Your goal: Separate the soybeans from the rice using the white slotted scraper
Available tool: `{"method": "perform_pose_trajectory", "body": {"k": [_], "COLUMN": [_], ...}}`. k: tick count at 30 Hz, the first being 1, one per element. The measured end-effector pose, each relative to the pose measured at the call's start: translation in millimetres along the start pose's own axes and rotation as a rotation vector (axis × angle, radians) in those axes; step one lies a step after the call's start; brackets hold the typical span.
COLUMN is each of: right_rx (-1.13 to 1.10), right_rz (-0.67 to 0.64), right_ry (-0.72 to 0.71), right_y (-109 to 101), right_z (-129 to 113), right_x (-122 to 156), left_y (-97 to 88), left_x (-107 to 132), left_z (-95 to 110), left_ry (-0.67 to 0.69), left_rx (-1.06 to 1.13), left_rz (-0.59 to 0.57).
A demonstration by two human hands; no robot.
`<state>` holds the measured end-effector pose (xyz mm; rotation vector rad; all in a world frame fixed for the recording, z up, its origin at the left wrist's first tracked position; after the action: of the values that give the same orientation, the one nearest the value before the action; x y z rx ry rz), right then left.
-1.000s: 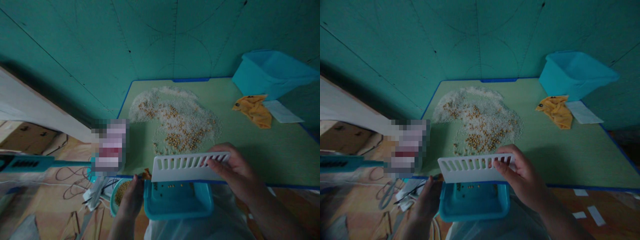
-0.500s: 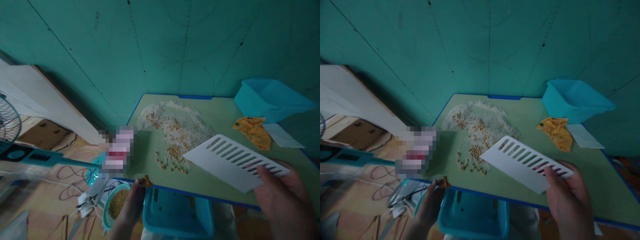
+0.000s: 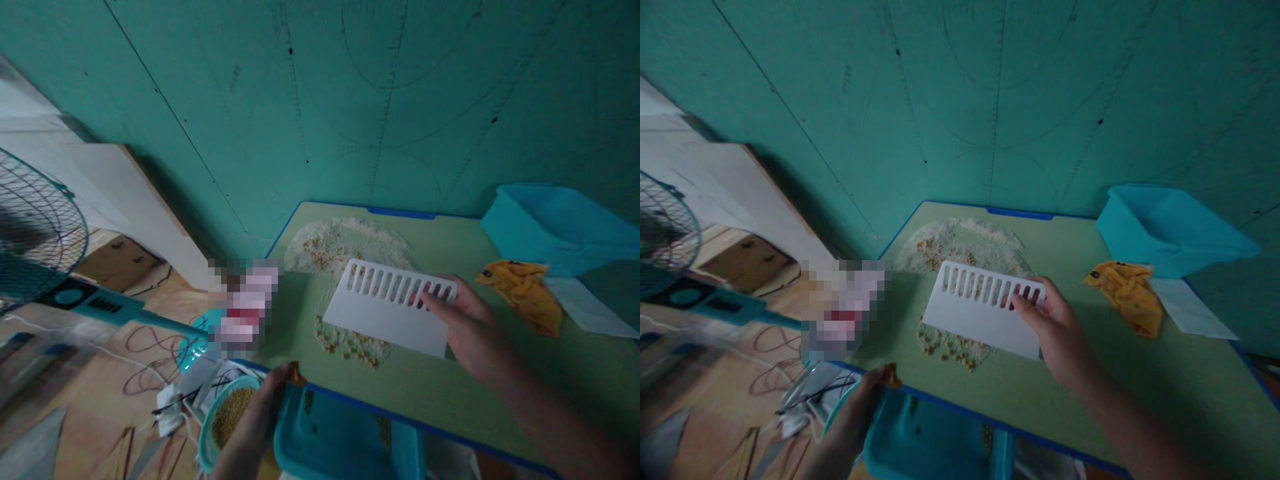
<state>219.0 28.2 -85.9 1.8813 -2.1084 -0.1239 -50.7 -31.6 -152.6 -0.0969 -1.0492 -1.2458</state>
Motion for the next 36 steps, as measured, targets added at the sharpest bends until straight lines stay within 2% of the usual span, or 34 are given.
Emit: {"method": "perform_pose_trajectory", "body": {"k": [4, 13, 18, 22, 26, 30, 36], "right_rx": [-0.041, -0.042, -0.017, -0.056, -0.075, -0.103, -0.213], "right_rz": [0.032, 0.052, 0.037, 0.010, 0.033, 0.049, 0.045], "right_ry": [0.048, 0.140, 0.181, 0.218, 0.218, 0.283, 0.313], "right_y": [-1.0, -10.1, -12.1, -13.6, -15.5, -15.9, -13.9], "right_z": [12.1, 15.3, 18.3, 20.9, 21.4, 20.5, 22.1], "right_x": [-3.6, -2.5, -3.3, -4.8, -5.4, -5.3, -9.8], "left_y": [0.7, -17.5, -13.4, -9.4, -10.3, -8.8, 10.0], "left_x": [1.1, -13.5, -11.5, -9.4, -10.1, -8.4, 1.8], "left_z": [1.5, -3.6, -2.5, -1.9, -4.0, -5.8, -3.1], "left_ry": [0.023, 0.084, 0.132, 0.078, 0.100, 0.098, 0.114], "left_rx": [0.007, -0.029, -0.032, -0.004, 0.034, 0.054, 0.073], "left_rz": [0.049, 0.008, 0.014, 0.032, 0.081, 0.177, 0.290]}}
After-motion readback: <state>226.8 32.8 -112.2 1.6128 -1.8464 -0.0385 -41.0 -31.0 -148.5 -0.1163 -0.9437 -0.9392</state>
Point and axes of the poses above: each hand's wrist, its own x-axis away from the middle knuckle, its own y-axis out of the palm, z = x × y, the point moved 1 cm from there along -x, towards the middle knuckle, and after that the axes turned 2 degrees about -z, right-handed, at the moved point
